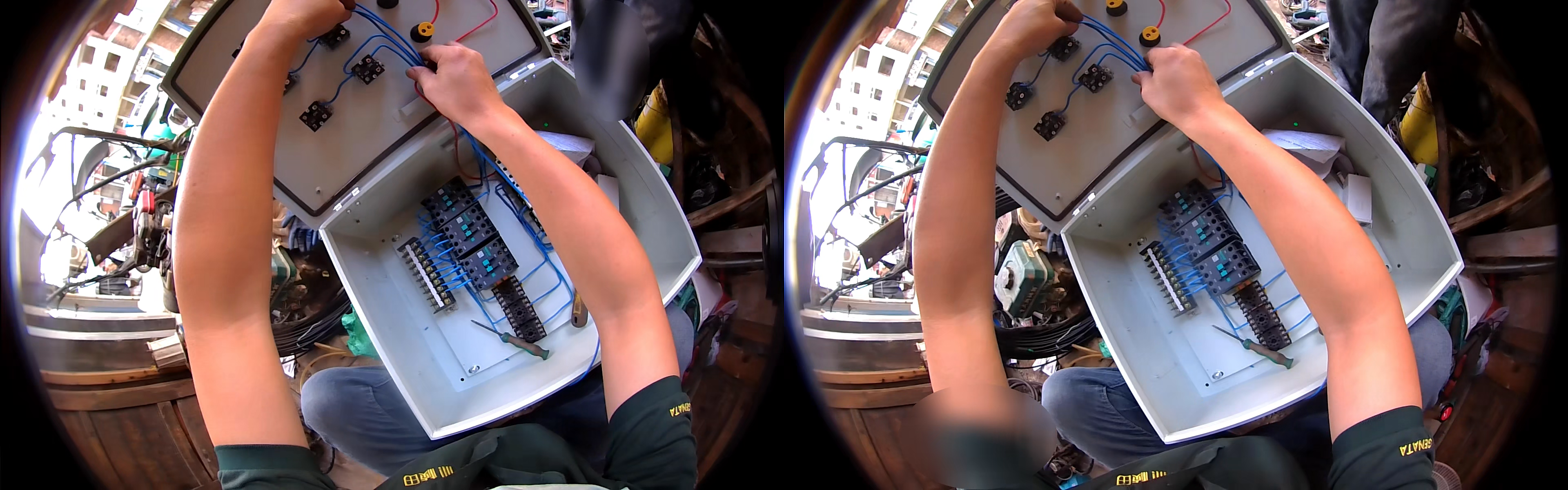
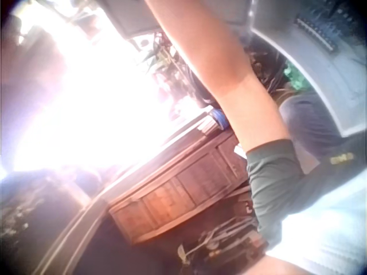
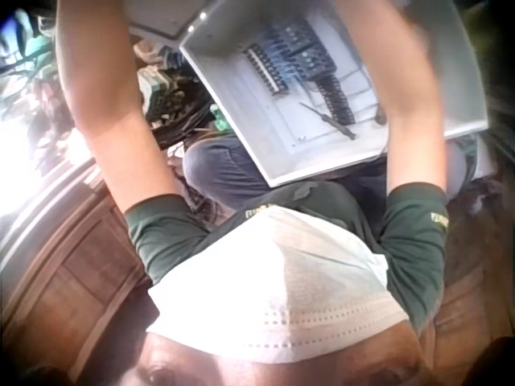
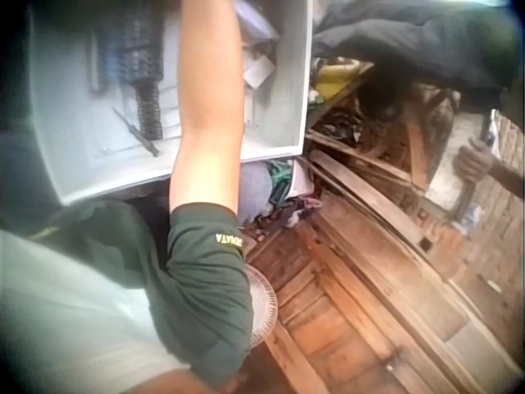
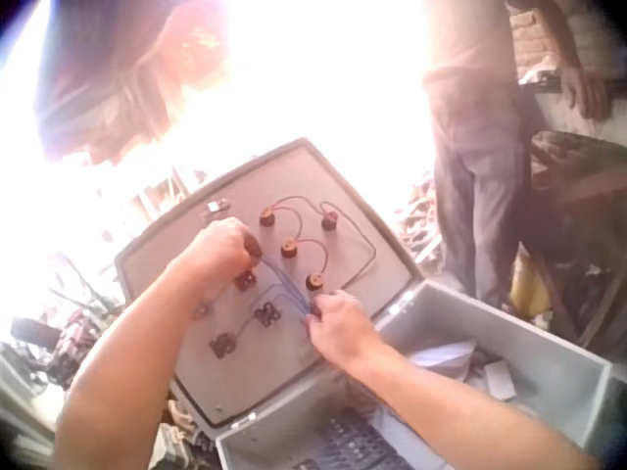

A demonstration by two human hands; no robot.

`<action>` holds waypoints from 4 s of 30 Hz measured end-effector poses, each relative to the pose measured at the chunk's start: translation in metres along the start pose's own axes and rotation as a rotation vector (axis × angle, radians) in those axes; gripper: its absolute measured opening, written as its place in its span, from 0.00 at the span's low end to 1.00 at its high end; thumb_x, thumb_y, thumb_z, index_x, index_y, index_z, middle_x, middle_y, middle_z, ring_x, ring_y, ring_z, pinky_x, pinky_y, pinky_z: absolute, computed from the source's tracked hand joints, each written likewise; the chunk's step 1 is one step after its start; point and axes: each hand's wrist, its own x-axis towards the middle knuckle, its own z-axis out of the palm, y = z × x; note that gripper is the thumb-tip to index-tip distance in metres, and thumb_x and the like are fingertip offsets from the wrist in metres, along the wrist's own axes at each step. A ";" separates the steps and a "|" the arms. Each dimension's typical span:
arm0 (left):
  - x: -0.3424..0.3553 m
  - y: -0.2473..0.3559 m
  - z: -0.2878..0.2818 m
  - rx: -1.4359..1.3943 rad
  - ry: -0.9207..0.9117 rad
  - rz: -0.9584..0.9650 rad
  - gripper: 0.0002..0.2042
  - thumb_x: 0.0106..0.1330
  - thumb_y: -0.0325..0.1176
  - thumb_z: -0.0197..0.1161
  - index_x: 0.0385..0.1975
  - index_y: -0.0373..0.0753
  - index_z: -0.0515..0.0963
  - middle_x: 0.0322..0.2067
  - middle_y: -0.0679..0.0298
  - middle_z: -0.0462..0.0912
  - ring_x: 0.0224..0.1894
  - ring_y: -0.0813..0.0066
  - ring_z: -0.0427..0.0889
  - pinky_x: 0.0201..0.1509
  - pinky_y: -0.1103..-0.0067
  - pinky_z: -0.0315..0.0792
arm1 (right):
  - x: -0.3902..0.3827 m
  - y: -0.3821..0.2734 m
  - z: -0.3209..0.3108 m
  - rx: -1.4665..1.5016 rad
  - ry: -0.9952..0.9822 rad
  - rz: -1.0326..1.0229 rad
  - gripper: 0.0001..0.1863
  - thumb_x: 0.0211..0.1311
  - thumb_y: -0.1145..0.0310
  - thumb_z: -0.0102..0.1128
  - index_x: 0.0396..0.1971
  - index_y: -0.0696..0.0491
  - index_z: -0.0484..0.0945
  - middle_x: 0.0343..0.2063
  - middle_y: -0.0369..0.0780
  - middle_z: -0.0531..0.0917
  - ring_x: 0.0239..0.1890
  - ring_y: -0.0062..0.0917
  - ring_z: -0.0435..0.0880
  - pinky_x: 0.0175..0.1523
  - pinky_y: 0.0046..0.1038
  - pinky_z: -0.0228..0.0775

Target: The person is wiring an electrical box, connecting blue wires to terminal blocks and circuit breakers. They use pliers to strip wire ends and a screwdriver to tighten connections.

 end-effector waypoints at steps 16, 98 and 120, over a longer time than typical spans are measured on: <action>-0.010 -0.037 0.028 0.204 0.351 0.135 0.12 0.63 0.41 0.65 0.41 0.46 0.89 0.33 0.57 0.89 0.39 0.57 0.89 0.48 0.67 0.80 | 0.095 -0.038 0.027 -0.178 0.195 -0.287 0.08 0.58 0.70 0.57 0.29 0.54 0.84 0.35 0.48 0.84 0.43 0.45 0.86 0.50 0.42 0.78; 0.007 0.015 0.003 0.362 -0.068 0.212 0.11 0.57 0.24 0.61 0.34 0.41 0.89 0.36 0.53 0.88 0.38 0.57 0.88 0.45 0.69 0.81 | -0.037 0.024 0.008 0.137 0.019 0.075 0.13 0.61 0.67 0.67 0.43 0.55 0.87 0.32 0.44 0.86 0.34 0.34 0.85 0.43 0.31 0.75; -0.042 0.028 0.063 0.640 -0.138 0.594 0.13 0.59 0.20 0.59 0.42 0.39 0.84 0.41 0.57 0.83 0.48 0.55 0.83 0.51 0.66 0.79 | -0.038 0.019 0.007 0.168 0.023 0.090 0.10 0.61 0.66 0.64 0.38 0.51 0.89 0.38 0.45 0.86 0.42 0.44 0.84 0.49 0.39 0.75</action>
